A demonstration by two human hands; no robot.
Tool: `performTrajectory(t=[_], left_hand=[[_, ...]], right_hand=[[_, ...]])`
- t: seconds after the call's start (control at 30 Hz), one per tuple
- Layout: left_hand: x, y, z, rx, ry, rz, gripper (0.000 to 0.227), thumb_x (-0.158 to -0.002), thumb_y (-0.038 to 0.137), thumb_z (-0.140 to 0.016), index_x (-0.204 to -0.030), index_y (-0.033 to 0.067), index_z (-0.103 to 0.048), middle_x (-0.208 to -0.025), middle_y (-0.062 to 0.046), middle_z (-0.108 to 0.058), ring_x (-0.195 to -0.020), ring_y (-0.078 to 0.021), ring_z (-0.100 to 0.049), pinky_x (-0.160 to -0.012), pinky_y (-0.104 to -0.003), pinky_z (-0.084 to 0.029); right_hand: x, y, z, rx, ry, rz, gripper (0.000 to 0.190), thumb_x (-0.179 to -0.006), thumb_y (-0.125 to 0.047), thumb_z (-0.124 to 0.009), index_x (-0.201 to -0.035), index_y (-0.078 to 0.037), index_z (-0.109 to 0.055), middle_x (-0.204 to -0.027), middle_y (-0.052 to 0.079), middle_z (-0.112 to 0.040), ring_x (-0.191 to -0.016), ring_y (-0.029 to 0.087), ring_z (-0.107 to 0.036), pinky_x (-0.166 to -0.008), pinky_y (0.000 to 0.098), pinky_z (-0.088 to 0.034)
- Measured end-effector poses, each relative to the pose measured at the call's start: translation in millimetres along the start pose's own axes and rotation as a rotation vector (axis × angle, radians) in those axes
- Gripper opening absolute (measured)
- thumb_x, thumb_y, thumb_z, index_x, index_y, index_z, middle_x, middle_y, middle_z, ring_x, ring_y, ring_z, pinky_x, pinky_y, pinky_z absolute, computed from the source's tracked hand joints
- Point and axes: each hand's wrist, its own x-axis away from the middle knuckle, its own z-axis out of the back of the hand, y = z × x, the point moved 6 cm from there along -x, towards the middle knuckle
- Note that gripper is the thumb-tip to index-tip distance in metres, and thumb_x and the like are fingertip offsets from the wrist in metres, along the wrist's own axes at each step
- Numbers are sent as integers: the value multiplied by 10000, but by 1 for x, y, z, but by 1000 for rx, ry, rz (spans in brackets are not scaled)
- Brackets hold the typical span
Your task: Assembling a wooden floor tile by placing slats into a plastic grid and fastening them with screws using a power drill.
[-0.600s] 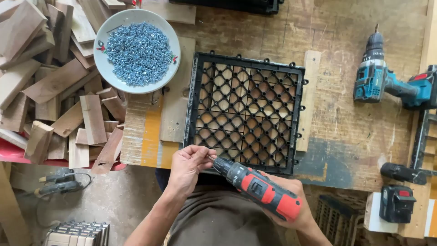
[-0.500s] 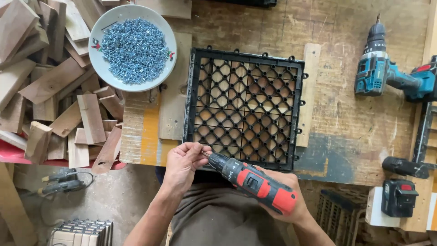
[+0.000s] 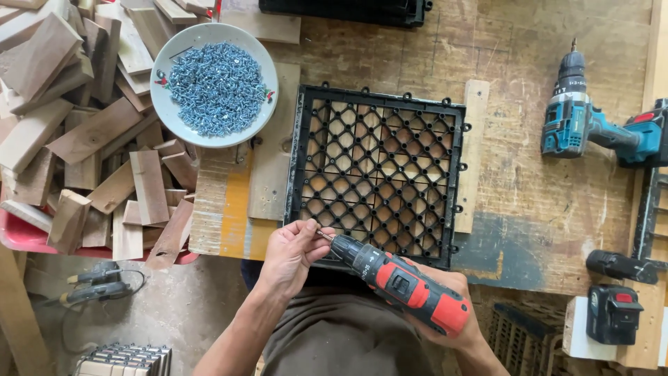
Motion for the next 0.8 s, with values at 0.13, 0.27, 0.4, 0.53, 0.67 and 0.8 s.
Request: performTrajectory(t=[0.13, 0.27, 0.4, 0.53, 0.67, 0.8], left_hand=[[2, 4, -21, -26, -25, 23, 184, -925, 169, -717, -887, 16, -624, -996, -264, -782, -713, -199, -739, -660, -267, -638], [-2, 1, -55, -29, 28, 119, 194, -976, 220, -666, -927, 36, -628, -1029, -227, -775, -851, -237, -715, -760, -326, -631], [-16, -6, -84, 162, 46, 176, 204, -1101, 156, -462, -1107, -6, -586, -1149, -263, -729, -1044, -313, -715, -935, -409, -602], [-44, -33, -73, 248, 89, 217, 205, -1082, 89, -461, -1138, -66, -582, -1164, -281, -711, -1059, -347, -716, -965, -439, -597], [-78, -53, -63, 284, -121, 141, 374, -1079, 151, -505, -1351, -105, -530, -1138, -212, -717, -1068, -315, -736, -976, -505, -580], [-68, -46, -65, 338, -138, 159, 379, -1079, 129, -502, -1370, -113, -489, -1101, -185, -720, -1044, -306, -740, -979, -512, -585]], right_hand=[[12, 12, 14, 64, 18, -47, 557, -792, -361, -748, -1206, 9, -702, -1151, 128, -796, -917, 241, -841, -835, 315, -675], [5, 17, 35, 155, -17, -116, 483, -771, -312, -753, -1149, -13, -712, -1171, 141, -784, -967, 235, -819, -837, 329, -643], [-15, 27, 57, 276, 1, -345, 125, -620, -68, -739, -732, -68, -684, -578, 12, -625, -507, 126, -526, -493, 271, -456], [-21, 60, 73, 391, -34, -597, 226, -621, -76, -821, -636, -34, -600, -578, 55, -573, -538, 171, -521, -539, 308, -427], [-44, 53, 76, 392, -14, -503, 175, -582, -46, -858, -699, 6, -739, -585, 138, -703, -573, 186, -605, -614, 343, -522], [-59, 39, 81, 459, -63, -578, 199, -579, -63, -851, -696, 28, -718, -597, 168, -712, -559, 237, -625, -628, 387, -525]])
